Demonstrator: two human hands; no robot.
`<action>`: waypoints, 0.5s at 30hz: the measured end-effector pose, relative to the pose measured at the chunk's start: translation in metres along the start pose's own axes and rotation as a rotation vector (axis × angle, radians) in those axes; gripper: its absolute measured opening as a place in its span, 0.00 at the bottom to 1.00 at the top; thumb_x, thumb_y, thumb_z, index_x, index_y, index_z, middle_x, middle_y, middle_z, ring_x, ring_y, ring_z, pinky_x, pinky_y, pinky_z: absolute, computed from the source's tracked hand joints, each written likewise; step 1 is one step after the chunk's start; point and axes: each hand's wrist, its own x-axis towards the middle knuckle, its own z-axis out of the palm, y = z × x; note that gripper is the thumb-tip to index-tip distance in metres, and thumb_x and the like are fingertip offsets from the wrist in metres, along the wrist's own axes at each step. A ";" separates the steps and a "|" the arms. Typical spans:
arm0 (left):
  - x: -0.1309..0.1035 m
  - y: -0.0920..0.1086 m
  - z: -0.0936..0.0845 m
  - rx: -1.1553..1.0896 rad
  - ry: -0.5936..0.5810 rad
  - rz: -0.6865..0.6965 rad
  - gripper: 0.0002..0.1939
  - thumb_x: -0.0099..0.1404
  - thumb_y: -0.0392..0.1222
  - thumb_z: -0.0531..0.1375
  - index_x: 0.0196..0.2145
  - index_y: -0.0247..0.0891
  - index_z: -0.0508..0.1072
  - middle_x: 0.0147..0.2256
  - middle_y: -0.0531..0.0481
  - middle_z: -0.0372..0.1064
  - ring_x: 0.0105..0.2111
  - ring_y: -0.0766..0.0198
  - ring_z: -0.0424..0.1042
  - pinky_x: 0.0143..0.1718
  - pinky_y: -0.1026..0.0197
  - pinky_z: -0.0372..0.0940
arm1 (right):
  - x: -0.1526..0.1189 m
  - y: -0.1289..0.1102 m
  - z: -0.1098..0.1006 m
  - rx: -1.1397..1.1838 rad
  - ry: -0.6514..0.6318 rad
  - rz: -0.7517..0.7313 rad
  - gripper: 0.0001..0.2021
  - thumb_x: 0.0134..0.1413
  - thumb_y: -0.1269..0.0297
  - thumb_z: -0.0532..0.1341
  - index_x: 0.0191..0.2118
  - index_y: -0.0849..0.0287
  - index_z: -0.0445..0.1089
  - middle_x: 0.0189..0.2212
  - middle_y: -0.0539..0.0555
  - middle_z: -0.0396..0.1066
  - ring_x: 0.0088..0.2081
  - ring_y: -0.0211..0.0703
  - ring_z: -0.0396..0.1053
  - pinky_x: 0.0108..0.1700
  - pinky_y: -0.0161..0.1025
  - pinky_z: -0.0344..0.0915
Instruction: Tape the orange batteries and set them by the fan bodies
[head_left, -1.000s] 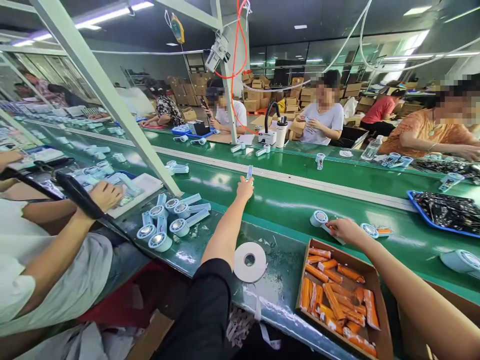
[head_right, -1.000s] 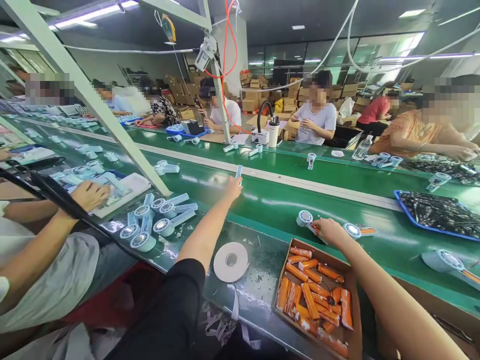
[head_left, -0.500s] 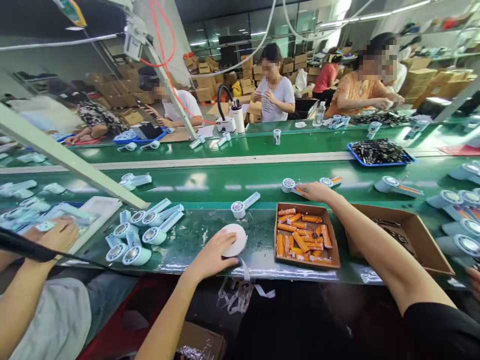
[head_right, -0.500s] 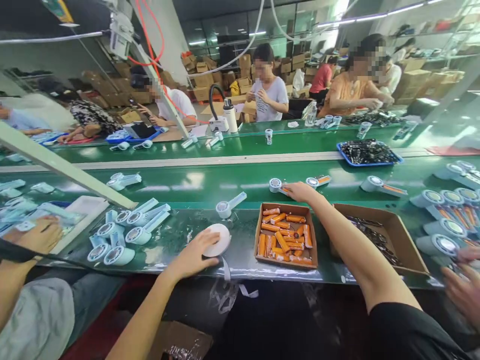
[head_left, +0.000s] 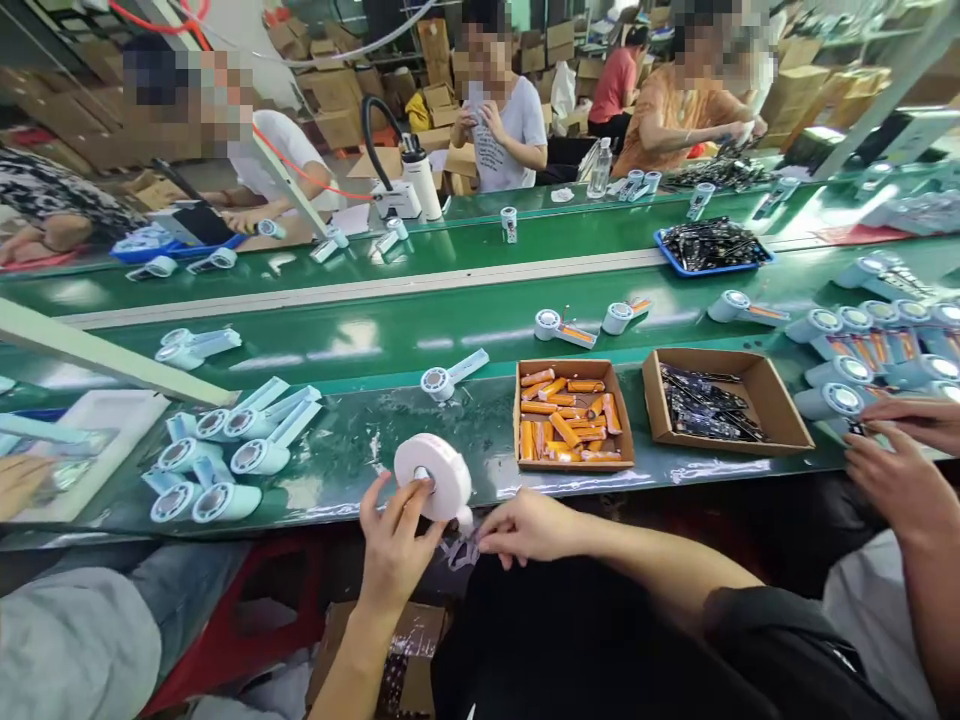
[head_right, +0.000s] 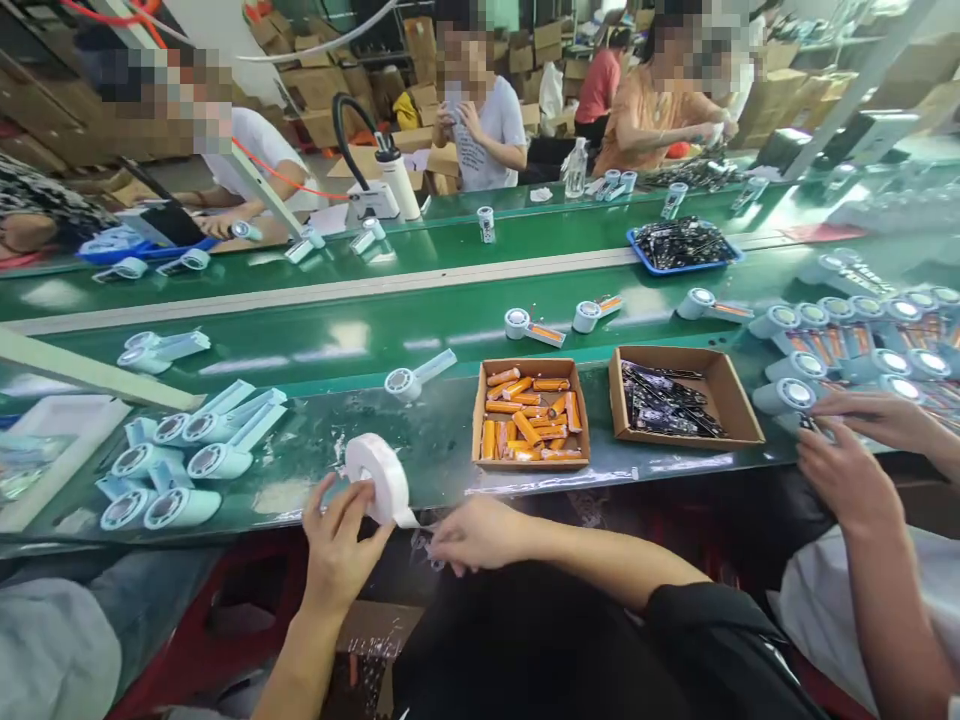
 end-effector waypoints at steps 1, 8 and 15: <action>-0.001 -0.004 0.000 0.010 0.015 0.004 0.26 0.64 0.33 0.69 0.58 0.38 0.70 0.48 0.38 0.76 0.64 0.38 0.64 0.62 0.33 0.65 | 0.000 0.005 0.005 0.005 -0.049 -0.003 0.15 0.66 0.54 0.63 0.44 0.60 0.81 0.23 0.47 0.77 0.20 0.33 0.69 0.28 0.29 0.65; -0.009 -0.001 0.005 0.041 0.073 0.058 0.26 0.63 0.27 0.66 0.58 0.41 0.72 0.45 0.43 0.78 0.48 0.50 0.77 0.60 0.37 0.67 | -0.015 0.004 0.004 -0.116 0.212 -0.021 0.27 0.54 0.48 0.72 0.55 0.59 0.76 0.29 0.50 0.81 0.30 0.40 0.77 0.37 0.33 0.68; -0.002 0.018 0.018 -0.145 0.144 -0.251 0.17 0.64 0.37 0.69 0.50 0.42 0.74 0.45 0.43 0.74 0.54 0.48 0.70 0.55 0.44 0.69 | -0.024 -0.003 -0.004 -0.491 -0.128 -0.137 0.17 0.70 0.55 0.60 0.34 0.57 0.80 0.26 0.50 0.79 0.28 0.38 0.74 0.35 0.33 0.66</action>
